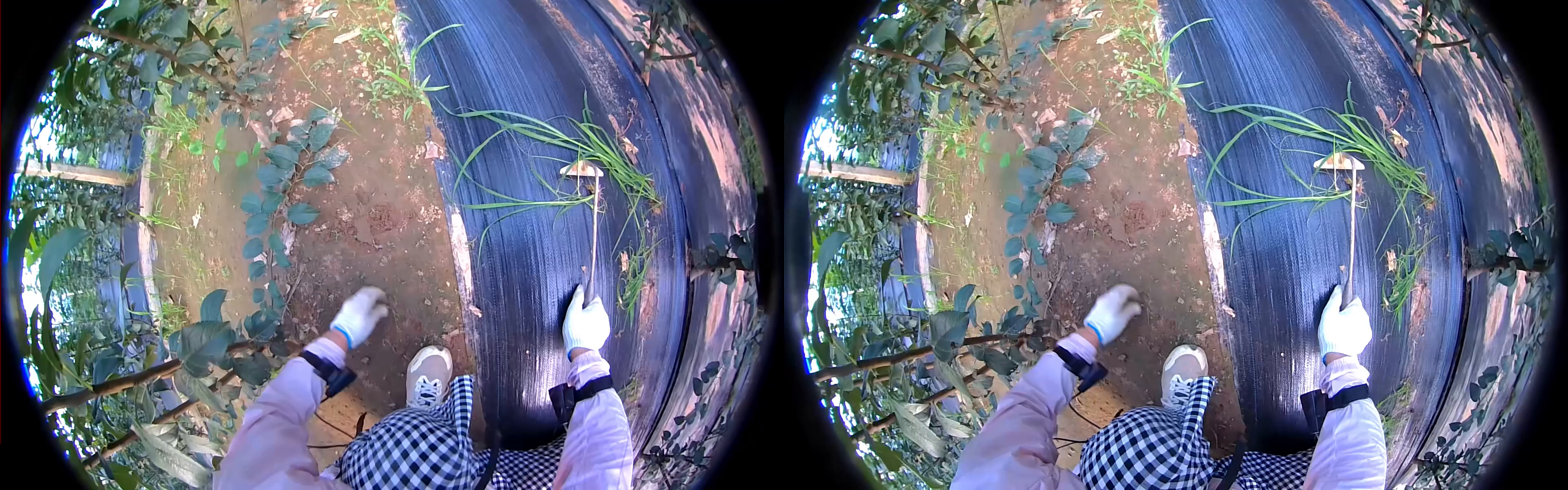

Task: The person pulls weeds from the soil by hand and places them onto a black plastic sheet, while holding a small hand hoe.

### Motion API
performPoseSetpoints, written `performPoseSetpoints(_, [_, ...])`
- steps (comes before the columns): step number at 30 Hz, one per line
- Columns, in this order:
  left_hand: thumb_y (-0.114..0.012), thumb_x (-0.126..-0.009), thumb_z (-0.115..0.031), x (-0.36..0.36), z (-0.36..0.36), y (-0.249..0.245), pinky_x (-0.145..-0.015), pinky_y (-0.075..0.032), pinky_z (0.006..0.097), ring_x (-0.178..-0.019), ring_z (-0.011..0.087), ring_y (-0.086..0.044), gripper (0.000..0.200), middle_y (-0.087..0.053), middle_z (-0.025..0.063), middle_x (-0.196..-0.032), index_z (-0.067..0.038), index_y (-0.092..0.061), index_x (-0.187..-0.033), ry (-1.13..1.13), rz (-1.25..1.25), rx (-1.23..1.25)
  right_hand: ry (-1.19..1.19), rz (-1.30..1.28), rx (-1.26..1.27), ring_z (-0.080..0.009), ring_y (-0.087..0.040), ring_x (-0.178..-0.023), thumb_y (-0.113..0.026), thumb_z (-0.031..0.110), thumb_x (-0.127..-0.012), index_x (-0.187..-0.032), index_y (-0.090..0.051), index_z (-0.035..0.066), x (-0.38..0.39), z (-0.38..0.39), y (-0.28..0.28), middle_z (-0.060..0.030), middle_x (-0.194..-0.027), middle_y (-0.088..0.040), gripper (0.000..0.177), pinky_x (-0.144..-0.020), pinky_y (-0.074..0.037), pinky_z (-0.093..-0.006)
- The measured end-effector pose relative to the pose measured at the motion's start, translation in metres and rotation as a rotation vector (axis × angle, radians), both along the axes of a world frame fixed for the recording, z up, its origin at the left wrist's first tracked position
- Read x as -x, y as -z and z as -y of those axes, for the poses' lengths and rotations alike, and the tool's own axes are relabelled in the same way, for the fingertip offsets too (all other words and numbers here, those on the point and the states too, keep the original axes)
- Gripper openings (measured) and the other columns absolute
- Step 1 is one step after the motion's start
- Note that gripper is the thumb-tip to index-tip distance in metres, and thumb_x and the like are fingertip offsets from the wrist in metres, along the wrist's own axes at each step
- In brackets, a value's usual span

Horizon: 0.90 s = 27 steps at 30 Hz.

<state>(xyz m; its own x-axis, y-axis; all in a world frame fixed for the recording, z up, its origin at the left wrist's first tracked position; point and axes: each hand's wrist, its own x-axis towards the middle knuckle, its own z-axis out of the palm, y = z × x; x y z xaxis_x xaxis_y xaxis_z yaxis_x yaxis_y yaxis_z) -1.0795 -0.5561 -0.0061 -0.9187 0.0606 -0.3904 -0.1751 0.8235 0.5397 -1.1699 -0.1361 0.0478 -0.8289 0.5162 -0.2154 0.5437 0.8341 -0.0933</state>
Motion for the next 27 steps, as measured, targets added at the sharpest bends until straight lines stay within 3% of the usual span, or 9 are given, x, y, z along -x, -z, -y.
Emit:
performPoseSetpoints(5, [-0.073,-0.075,-0.024,-0.015,-0.028,0.021,-0.087,-0.049,0.0422,-0.101,0.034,-0.059,0.027,-0.062,0.0118,-0.103,-0.011,-0.064,-0.096,0.276,0.012,0.187,-0.007,0.011,-0.005,-0.0398,-0.067,-0.073,-0.049,0.05,-0.091,-0.083,-0.066,0.002,-0.003,-0.003,0.002,-0.0222,-0.075,-0.067,0.052,-0.069,-0.052,-0.0481])
performPoseSetpoints(9, [-0.07,-0.077,-0.019,0.009,-0.015,0.013,-0.082,-0.049,0.0422,-0.093,0.0329,-0.06,0.02,-0.06,0.0133,-0.095,-0.01,-0.062,-0.092,-0.378,-0.107,0.117,-0.016,-0.02,-0.006,-0.0388,-0.067,-0.072,-0.051,0.049,-0.091,-0.085,-0.067,0.003,-0.002,-0.004,0.008,-0.0213,-0.076,-0.067,0.049,-0.068,-0.053,-0.0473])
performPoseSetpoints(10, [-0.069,-0.078,-0.023,0.021,-0.009,0.007,-0.086,-0.048,0.0428,-0.098,0.0357,-0.059,0.025,-0.06,0.0165,-0.103,-0.008,-0.064,-0.098,-0.541,-0.183,0.099,-0.011,-0.023,0.015,-0.0386,-0.067,-0.072,-0.051,0.048,-0.091,-0.085,-0.067,0.003,-0.002,-0.003,0.007,-0.0212,-0.076,-0.068,0.048,-0.068,-0.053,-0.0471])
performPoseSetpoints(13, [-0.069,-0.079,-0.022,0.048,0.005,0.018,-0.087,-0.048,0.0422,-0.097,0.0354,-0.06,0.028,-0.062,0.0177,-0.101,-0.005,-0.063,-0.101,-0.428,-0.271,0.329,-0.003,-0.009,0.022,-0.0385,-0.067,-0.072,-0.052,0.048,-0.09,-0.086,-0.068,0.003,-0.003,-0.002,0.005,-0.0211,-0.076,-0.068,0.047,-0.068,-0.053,-0.0466])
performPoseSetpoints(17, [-0.07,-0.08,-0.019,0.1,-0.025,0.034,-0.083,-0.051,0.0369,-0.096,0.0291,-0.064,0.041,-0.064,0.0185,-0.104,-0.003,-0.058,-0.115,-0.612,-0.189,-0.29,0.006,0.031,-0.027,-0.0402,-0.068,-0.076,-0.051,0.048,-0.09,-0.084,-0.069,0.002,0.001,0.004,-0.005,-0.0219,-0.076,-0.068,0.049,-0.074,-0.053,-0.0482])
performPoseSetpoints(19, [-0.069,-0.081,-0.016,0.145,-0.093,-0.049,-0.082,-0.052,0.0336,-0.1,0.0244,-0.062,0.05,-0.062,0.0181,-0.112,-0.003,-0.052,-0.126,-0.299,-0.127,-0.788,-0.007,0.073,-0.041,-0.0404,-0.068,-0.076,-0.05,0.049,-0.089,-0.084,-0.069,0.002,0.003,0.004,-0.013,-0.0226,-0.076,-0.068,0.05,-0.076,-0.052,-0.049])
performPoseSetpoints(22, [-0.071,-0.081,-0.011,0.198,-0.141,-0.082,-0.085,-0.054,0.0367,-0.105,0.025,-0.06,0.064,-0.053,0.0155,-0.127,-0.003,-0.042,-0.137,-0.199,-0.203,-0.871,0.032,0.112,0.022,-0.0393,-0.068,-0.075,-0.051,0.048,-0.088,-0.084,-0.069,0.002,0.005,0.002,-0.015,-0.0225,-0.076,-0.068,0.05,-0.075,-0.053,-0.0482])
performPoseSetpoints(25, [-0.073,-0.079,-0.032,0.258,-0.126,-0.044,-0.104,-0.04,0.0452,-0.125,0.0358,-0.047,0.073,-0.049,0.0226,-0.134,-0.003,-0.041,-0.138,-0.154,-0.448,-0.141,0.004,0.109,0.046,-0.0393,-0.067,-0.076,-0.05,0.049,-0.088,-0.087,-0.07,0.002,0.004,-0.003,-0.013,-0.0215,-0.077,-0.068,0.051,-0.076,-0.052,-0.0477])
performPoseSetpoints(27, [-0.07,-0.078,-0.045,0.288,-0.112,-0.019,-0.113,-0.027,0.0468,-0.133,0.0386,-0.038,0.083,-0.043,0.0254,-0.141,0.001,-0.038,-0.14,-0.128,-0.396,0.169,0.041,0.178,0.065,-0.0391,-0.067,-0.079,-0.049,0.05,-0.088,-0.093,-0.071,0.004,0.008,-0.003,-0.019,-0.0206,-0.079,-0.068,0.051,-0.077,-0.051,-0.0486])
